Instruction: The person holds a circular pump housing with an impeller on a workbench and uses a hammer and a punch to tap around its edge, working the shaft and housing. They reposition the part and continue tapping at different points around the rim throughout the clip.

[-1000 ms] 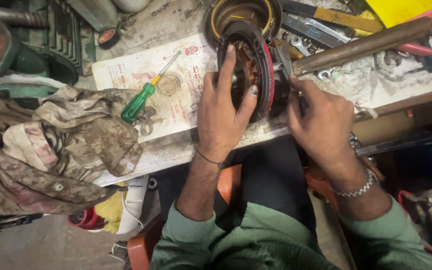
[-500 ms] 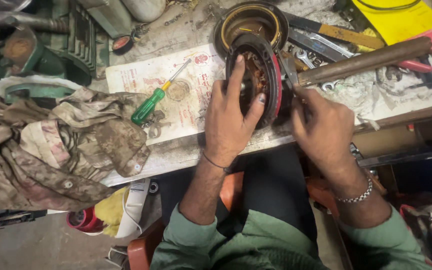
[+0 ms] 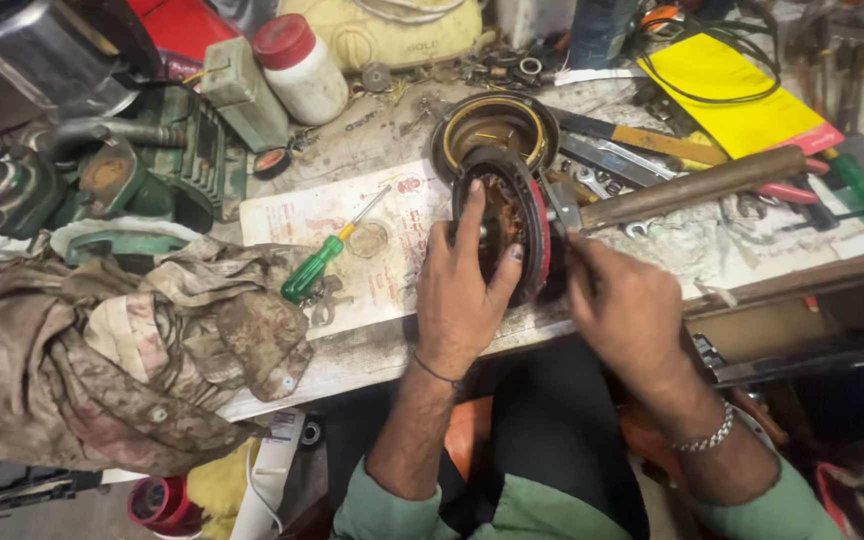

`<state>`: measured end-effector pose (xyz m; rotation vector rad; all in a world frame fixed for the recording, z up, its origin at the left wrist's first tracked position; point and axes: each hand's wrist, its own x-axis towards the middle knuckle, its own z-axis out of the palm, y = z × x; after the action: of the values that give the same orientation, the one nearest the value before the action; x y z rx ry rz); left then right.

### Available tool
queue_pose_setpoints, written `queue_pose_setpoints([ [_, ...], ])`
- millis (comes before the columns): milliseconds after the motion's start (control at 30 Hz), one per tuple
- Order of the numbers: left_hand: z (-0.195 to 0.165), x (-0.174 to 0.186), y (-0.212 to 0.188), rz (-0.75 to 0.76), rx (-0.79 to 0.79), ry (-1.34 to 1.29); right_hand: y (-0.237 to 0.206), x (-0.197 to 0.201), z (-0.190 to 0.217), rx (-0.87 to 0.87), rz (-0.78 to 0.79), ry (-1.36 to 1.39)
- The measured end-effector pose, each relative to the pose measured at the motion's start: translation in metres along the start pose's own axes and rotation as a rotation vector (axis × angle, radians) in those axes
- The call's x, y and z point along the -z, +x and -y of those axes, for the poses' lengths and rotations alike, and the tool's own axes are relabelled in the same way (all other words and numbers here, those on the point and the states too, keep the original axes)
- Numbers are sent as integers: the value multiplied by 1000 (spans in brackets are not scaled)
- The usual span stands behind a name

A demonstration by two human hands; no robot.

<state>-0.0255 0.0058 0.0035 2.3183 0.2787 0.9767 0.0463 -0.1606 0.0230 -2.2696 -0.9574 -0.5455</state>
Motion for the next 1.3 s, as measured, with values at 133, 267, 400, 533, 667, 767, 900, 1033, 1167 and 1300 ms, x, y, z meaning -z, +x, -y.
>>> queue_pose_setpoints([
  [133,1,1,0,72,98,-36,1,3,2,9,24,-19],
  [267,-1,1,0,81,99,-24,-1,1,-5,-41,62,-62],
  [400,0,1,1,86,115,-26,-3,0,-8,-37,78,-10],
  [533,1,-1,0,55,79,-10,-1,2,-2,27,7,27],
  [667,2,-1,0,68,78,-10,1,3,1,7,13,5],
  [767,1,-1,0,77,84,-27,-2,2,-3,4,36,-11],
  [900,0,0,1,84,108,0,-6,0,-6,53,35,80],
  [1033,-1,1,1,86,100,-15,-3,2,-1,33,24,59],
  [1167,-2,4,1,103,113,-26,1,6,6,17,-1,67],
  [1300,-2,6,1,118,123,-45,-4,4,2,23,62,35],
])
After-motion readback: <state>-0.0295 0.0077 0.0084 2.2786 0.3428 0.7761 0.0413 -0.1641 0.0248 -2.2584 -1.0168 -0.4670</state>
